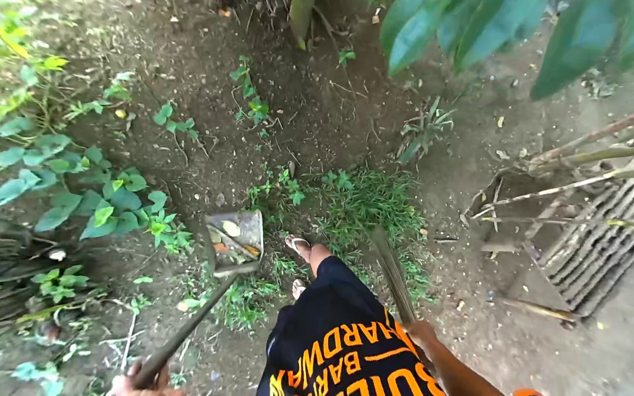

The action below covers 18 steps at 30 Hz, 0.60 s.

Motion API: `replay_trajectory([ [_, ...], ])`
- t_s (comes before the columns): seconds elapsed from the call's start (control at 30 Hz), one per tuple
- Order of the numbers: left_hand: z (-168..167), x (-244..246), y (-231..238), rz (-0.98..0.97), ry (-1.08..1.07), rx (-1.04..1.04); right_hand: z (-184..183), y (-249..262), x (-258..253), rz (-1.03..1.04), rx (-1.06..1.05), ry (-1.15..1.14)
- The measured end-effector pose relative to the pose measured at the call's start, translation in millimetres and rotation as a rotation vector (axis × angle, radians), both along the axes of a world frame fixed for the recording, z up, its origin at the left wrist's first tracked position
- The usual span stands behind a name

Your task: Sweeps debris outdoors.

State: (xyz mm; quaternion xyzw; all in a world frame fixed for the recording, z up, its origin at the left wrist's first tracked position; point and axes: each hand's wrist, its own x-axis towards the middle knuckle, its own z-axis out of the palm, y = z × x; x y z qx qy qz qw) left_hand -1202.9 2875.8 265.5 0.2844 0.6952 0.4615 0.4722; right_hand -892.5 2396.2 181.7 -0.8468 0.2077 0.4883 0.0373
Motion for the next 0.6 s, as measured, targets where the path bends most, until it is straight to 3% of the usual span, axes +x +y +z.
replay_trajectory([
  [0.1,12,24,5,0.021,-0.033,0.014,17,4,-20,0.021,0.034,-0.033],
  [0.27,27,74,15,0.026,-0.107,0.075,24,18,-7,0.129,0.165,-0.156],
  [0.5,19,154,44,-0.039,-0.160,0.118,38,95,99,0.107,0.221,-0.371],
  [0.6,10,205,60,-0.172,-0.142,0.200,34,142,176,0.192,0.218,-0.427],
])
